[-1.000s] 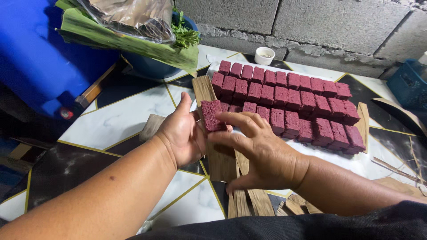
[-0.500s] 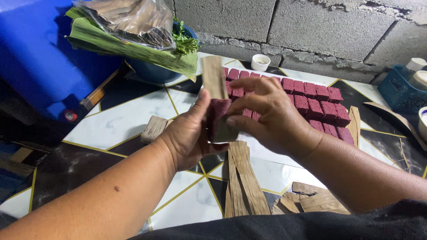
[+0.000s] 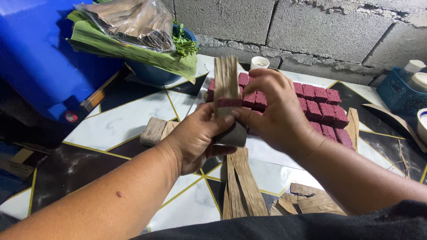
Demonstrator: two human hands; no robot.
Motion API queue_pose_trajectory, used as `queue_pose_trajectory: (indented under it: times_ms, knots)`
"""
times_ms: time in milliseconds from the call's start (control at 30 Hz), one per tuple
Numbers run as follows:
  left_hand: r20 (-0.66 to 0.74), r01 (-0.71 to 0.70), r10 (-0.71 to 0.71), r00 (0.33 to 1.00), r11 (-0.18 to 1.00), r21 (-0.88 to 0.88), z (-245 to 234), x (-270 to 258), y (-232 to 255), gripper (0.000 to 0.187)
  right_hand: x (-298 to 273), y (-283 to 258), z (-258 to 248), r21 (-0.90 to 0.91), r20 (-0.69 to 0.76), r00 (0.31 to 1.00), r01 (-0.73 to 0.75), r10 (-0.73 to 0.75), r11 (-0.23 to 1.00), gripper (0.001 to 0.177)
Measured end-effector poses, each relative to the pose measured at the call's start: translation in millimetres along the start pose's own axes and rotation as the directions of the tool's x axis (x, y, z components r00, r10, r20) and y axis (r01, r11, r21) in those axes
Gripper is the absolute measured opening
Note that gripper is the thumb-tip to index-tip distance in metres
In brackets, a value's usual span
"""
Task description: The person wraps small purple rectangular food blocks in dried palm leaves. They fold the leaves around each block and place the wrapped items on the table. The process is repeated for several blocks.
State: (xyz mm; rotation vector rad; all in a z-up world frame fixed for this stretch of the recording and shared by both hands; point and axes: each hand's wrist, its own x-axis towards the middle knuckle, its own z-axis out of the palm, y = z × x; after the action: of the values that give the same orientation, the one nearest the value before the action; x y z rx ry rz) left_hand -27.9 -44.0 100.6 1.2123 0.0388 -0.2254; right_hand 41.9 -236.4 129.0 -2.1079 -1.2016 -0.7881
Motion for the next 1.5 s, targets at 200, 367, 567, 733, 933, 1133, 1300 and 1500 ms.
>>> queue_pose_trajectory:
  times_ms: [200, 367, 567, 733, 933, 1133, 1300, 1500]
  knots:
    - [0.140, 0.020, -0.021, 0.990, 1.000, 0.008, 1, -2, -13, 0.048, 21, 25, -6, 0.739, 0.447, 0.788, -0.592, 0.422, 0.321, 0.055]
    - [0.152, 0.073, -0.080, 0.985, 0.996, 0.050, 3, -8, -17, 0.053, 21, 29, -7, 0.613, 0.498, 0.636, -0.739, 0.589, 0.279, 0.034]
    - [0.061, 0.202, -0.208, 0.976, 0.976, 0.086, 7, -11, -21, 0.050, 18, 13, -7, 0.474, 0.413, 0.604, -0.781, 0.682, 0.405, 0.025]
    - [0.012, 0.228, -0.227, 0.974, 0.974, -0.011, 0, -7, -28, 0.033, -1, -10, -7, 0.237, 0.331, 0.876, -0.437, 0.351, 0.868, 0.020]
    - [-0.048, 0.234, -0.239, 0.970, 0.968, -0.094, -24, 5, -28, 0.024, -26, -35, 3, 0.236, 0.237, 0.965, 0.055, -0.112, 0.970, 0.018]
    - [-0.057, 0.213, -0.216, 0.975, 0.975, -0.061, -42, 2, -17, 0.024, -31, -42, 17, 0.178, 0.227, 0.962, 0.115, -0.155, 0.977, 0.013]
    - [-0.006, 0.231, -0.236, 0.972, 0.955, -0.186, -44, 0, -11, 0.048, -28, -39, 22, 0.218, 0.268, 0.958, 0.037, -0.097, 0.975, 0.015]
    - [-0.074, 0.225, -0.239, 0.968, 0.962, -0.154, -47, 5, -19, 0.028, -31, -41, 28, 0.298, 0.295, 0.948, 0.023, -0.115, 0.954, 0.018]
